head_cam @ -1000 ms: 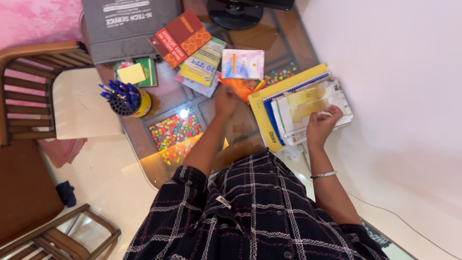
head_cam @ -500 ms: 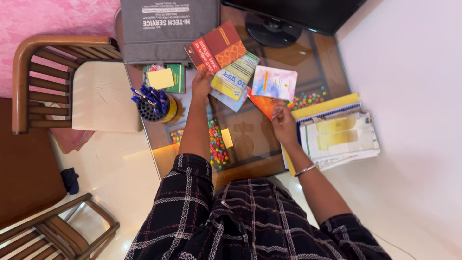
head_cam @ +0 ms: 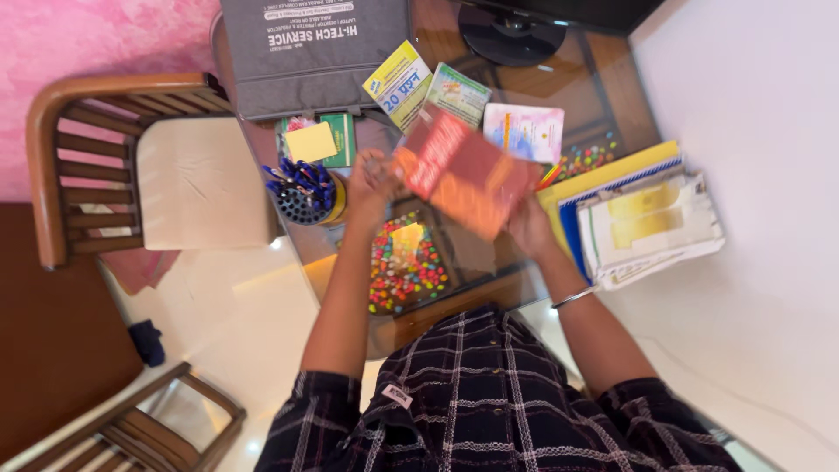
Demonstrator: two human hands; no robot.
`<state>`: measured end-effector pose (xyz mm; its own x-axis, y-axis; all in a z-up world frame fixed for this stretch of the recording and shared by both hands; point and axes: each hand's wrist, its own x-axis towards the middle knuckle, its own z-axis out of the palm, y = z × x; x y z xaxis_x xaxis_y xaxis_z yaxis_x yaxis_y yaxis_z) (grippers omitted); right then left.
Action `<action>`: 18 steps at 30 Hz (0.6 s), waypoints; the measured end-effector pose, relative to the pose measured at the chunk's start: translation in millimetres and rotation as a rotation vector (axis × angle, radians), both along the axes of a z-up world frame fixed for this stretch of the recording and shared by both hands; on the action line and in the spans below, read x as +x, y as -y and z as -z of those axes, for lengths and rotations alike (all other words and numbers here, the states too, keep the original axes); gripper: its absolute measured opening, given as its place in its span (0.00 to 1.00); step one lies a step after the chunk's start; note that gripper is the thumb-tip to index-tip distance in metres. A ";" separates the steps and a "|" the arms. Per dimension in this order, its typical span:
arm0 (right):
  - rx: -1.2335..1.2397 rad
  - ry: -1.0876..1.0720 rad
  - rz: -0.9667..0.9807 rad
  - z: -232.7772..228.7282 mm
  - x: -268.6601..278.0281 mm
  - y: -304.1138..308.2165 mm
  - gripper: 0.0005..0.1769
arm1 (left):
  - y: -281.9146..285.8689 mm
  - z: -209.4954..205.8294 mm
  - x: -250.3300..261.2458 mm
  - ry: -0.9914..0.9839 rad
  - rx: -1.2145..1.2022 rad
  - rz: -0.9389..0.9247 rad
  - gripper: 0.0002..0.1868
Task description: The person sorts through a stack of papers and documents, then arranges various stationery items on a glass table. They handle notebooks, books, a pen holder, and a gray service bag, moving them into organized piles and positions.
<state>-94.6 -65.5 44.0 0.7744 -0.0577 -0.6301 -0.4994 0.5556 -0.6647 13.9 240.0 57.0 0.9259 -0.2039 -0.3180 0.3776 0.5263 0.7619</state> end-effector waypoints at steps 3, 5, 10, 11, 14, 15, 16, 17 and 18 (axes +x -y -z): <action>0.227 -0.097 -0.188 -33.4 -21.0 -14.1 0.39 | -8.1 11.9 -40.9 -0.009 0.210 0.134 0.23; 0.399 0.105 -0.463 -31.5 -40.0 -34.9 0.37 | -12.5 35.1 -67.6 -0.045 0.188 0.137 0.22; -0.095 0.009 -0.312 0.5 -98.4 -98.6 0.24 | -36.1 89.4 -116.3 -0.084 0.144 0.109 0.20; -0.051 0.057 -0.216 5.1 -110.5 -106.4 0.22 | -44.0 94.3 -125.6 -0.127 0.163 0.181 0.19; -0.092 0.005 0.020 15.4 -134.4 -126.3 0.20 | -70.7 89.9 -148.1 -0.091 0.309 0.589 0.23; -0.083 0.023 0.042 17.9 -138.5 -128.7 0.22 | -75.2 82.9 -153.1 -0.047 0.373 0.751 0.24; -0.074 0.042 0.064 21.1 -141.3 -131.5 0.24 | -74.6 74.7 -157.8 -0.118 0.380 0.736 0.25; -0.064 0.060 0.083 24.8 -142.0 -132.8 0.26 | -74.6 66.7 -163.1 -0.190 0.387 0.717 0.27; -0.074 0.035 0.074 29.0 -141.2 -132.0 0.28 | -72.4 61.6 -165.7 -0.263 0.394 0.699 0.28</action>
